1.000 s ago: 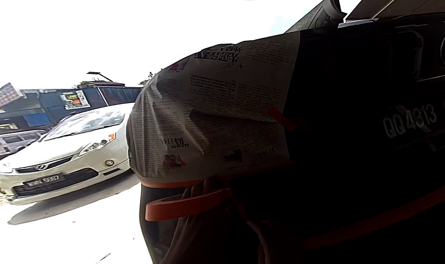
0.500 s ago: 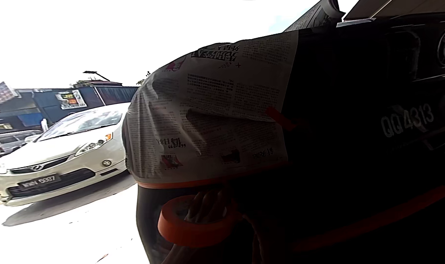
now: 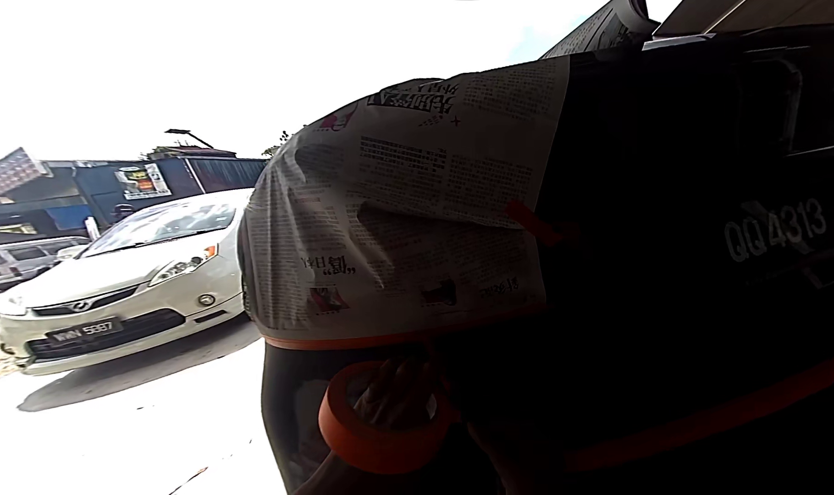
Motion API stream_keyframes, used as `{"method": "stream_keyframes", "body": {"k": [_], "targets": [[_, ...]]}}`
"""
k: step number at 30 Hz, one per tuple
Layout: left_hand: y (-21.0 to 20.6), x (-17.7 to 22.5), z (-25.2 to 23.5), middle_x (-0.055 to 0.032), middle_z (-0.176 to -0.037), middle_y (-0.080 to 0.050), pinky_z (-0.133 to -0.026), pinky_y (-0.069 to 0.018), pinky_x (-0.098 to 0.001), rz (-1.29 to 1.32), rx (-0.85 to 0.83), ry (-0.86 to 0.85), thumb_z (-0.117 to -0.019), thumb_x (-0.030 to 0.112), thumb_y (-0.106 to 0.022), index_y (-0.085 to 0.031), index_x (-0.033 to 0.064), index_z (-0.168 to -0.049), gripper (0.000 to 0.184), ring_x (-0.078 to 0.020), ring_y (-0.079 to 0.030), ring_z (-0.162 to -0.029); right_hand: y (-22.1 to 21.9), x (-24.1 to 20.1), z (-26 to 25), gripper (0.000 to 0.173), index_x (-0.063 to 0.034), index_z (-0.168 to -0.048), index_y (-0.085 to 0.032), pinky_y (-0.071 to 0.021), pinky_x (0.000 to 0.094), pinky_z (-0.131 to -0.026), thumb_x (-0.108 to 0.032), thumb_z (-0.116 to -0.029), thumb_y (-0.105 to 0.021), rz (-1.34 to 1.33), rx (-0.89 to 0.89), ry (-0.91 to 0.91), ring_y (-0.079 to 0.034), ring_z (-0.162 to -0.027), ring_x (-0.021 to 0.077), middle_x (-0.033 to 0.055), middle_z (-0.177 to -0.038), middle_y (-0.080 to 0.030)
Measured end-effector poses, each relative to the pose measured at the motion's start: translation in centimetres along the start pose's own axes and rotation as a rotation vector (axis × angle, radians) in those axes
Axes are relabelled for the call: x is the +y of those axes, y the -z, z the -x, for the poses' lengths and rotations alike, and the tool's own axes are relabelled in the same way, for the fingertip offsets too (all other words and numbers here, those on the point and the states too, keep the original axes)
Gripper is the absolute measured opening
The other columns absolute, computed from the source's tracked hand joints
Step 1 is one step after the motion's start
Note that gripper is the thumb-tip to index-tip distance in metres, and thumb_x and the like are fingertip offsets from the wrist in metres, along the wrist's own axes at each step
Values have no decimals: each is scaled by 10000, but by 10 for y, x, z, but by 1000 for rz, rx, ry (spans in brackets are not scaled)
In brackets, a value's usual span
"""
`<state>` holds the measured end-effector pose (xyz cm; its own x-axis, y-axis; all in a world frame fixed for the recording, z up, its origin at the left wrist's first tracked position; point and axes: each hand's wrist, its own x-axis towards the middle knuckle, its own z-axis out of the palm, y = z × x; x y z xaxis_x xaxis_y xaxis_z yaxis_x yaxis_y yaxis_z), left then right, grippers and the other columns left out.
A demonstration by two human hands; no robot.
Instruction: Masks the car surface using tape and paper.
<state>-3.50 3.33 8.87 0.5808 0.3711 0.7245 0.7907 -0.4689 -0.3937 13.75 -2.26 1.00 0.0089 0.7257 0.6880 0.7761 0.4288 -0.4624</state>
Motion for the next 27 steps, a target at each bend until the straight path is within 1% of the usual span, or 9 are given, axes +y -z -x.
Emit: {"method": "stream_keyframes", "body": {"k": [8, 14, 18, 20, 22, 23, 25, 26, 27], "targets": [[6, 3, -1, -119, -1152, -693, -955, -502, -384, 141, -127, 34, -930, 115, -626, -638, 108, -1246, 316, -318, -657, -1082, -3, -1, -3, 398, -147, -1173, -775, -503, 469, -840, 47, -895, -564, -9, -5, -23, -650, -1091, 286, 66, -1141, -721], [-13, -15, -10, -11, -869, -675, -852, -489, -268, -146, 380, -129, -1023, 130, -488, -681, 172, -1039, 198, -196, -652, -843, 2, 3, -7, 412, -167, -1188, -778, -504, 489, -856, 37, -897, -570, 26, -42, 23, -671, -1033, 276, 62, -1105, -729], [-31, -30, 7, -30, -1006, -660, -879, -437, -261, -261, 408, -95, -1050, 265, -469, -671, 185, -1164, 245, -208, -599, -990, -1, 5, -9, 401, -134, -1188, -771, -529, 481, -840, 51, -908, -552, -44, -45, 16, -679, -1004, 288, 91, -1100, -720], [-32, -22, 10, -39, -984, -655, -870, -425, -282, -265, 434, -39, -1046, 250, -464, -696, 220, -1153, 257, -221, -594, -973, 9, 7, -9, 429, -96, -1247, -743, -549, 491, -857, 71, -919, -522, -133, -118, 2, -682, -1029, 306, 115, -1138, -719], [-20, 1, 17, -47, -968, -661, -847, -428, -309, -81, 330, 73, -1015, 287, -544, -695, 298, -1146, 201, -217, -593, -915, 26, 11, -9, 365, -53, -1263, -717, -577, 474, -881, 15, -968, -514, -284, -114, -10, -717, -1017, 255, 101, -1125, -745], [-2, 16, 22, -92, -1038, -669, -841, -433, -359, 130, 191, 94, -994, 188, -566, -697, 323, -1242, 312, -235, -605, -920, 33, 12, -9, 299, -35, -1251, -707, -578, 433, -876, -57, -1004, -540, -387, -67, -5, -712, -1002, 209, 91, -1108, -745], [32, 42, 30, -215, -1122, -636, -834, -551, -422, 602, -1, 115, -1027, 95, -531, -529, 150, -1467, 444, -275, -652, -977, 47, 11, -10, 368, 41, -1304, -633, -568, 344, -901, -187, -1015, -633, -656, -26, 34, -671, -1035, 162, 141, -1174, -692], [42, 54, 33, -272, -1137, -608, -855, -569, -433, 824, -38, 135, -1047, 95, -525, -339, -3, -1542, 538, -280, -653, -1004, 53, 10, -10, 491, 71, -1360, -568, -559, 326, -913, -246, -999, -668, -775, -51, 53, -649, -1075, 160, 174, -1251, -650], [48, 65, 36, -300, -1195, -589, -932, -556, -411, 1009, -70, 166, -1053, 101, -534, -92, -63, -1586, 711, -237, -647, -1074, 57, 8, -10, 627, 89, -1414, -504, -553, 333, -935, -317, -977, -695, -858, -94, 68, -624, -1136, 176, 204, -1337, -594]]}}
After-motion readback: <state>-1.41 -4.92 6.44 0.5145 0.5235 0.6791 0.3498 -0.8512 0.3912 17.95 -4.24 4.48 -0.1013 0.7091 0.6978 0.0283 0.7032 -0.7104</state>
